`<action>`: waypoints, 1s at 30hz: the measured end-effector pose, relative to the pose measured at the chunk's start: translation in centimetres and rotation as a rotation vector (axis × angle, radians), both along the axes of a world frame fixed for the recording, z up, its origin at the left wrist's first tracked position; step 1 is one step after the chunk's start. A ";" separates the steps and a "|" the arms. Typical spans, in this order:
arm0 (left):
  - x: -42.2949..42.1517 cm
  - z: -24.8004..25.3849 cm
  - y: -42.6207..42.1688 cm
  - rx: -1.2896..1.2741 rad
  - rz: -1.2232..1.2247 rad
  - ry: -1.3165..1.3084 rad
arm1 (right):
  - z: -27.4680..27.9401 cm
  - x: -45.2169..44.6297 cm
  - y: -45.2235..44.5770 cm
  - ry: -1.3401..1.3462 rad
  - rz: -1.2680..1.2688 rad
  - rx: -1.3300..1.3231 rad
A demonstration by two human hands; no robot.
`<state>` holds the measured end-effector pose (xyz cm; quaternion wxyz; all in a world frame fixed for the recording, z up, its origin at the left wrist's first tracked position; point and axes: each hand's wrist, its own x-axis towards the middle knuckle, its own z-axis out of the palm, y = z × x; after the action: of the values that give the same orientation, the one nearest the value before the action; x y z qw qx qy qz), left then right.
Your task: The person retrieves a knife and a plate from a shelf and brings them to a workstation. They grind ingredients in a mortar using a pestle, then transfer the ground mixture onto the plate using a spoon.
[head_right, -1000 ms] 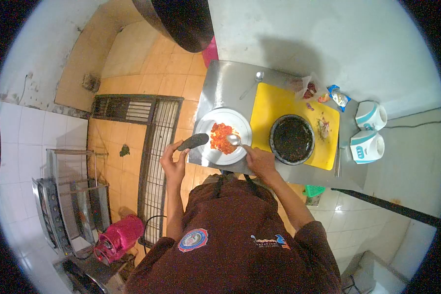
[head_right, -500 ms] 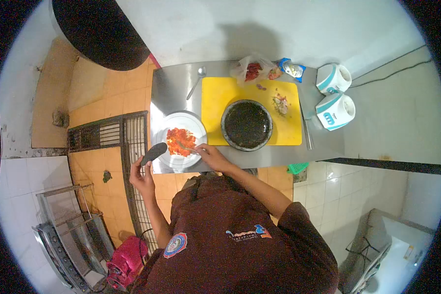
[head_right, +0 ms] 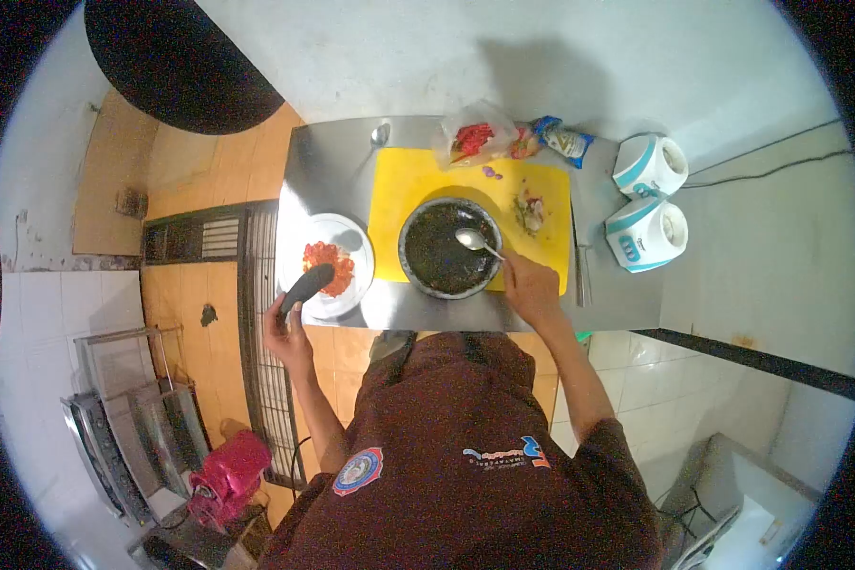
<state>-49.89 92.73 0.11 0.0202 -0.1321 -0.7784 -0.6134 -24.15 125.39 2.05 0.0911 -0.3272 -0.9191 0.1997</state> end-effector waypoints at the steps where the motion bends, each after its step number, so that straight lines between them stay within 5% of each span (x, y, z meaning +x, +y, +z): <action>1: 0.8 0.4 0.8 -0.002 -0.002 0.010 | -0.5 0.5 0.5 0.012 0.039 0.024; 9: 4.9 0.1 2.5 0.028 0.021 -0.038 | -1.9 1.7 0.1 0.065 0.260 0.006; 15: 6.6 -0.3 2.9 0.041 0.045 -0.060 | -1.1 0.5 -2.4 -0.097 0.178 -0.210; 21: 6.3 0.3 3.3 0.058 0.029 -0.061 | -5.3 -0.2 -1.2 0.351 0.145 -0.606; 24: 5.2 0.8 3.2 0.050 0.002 -0.017 | -3.6 0.3 0.7 0.364 0.050 -0.531; 25: 4.7 0.8 3.1 0.051 -0.014 -0.001 | -0.6 0.2 1.1 0.163 -0.020 -0.436; 30: 2.1 2.0 2.9 0.032 -0.092 0.031 | 0.7 1.6 3.4 -0.001 0.304 -0.003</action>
<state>-47.80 95.60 2.07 0.0060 -0.1767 -0.7614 -0.6238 -22.56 128.77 2.75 0.0587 -0.1844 -0.9578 0.2124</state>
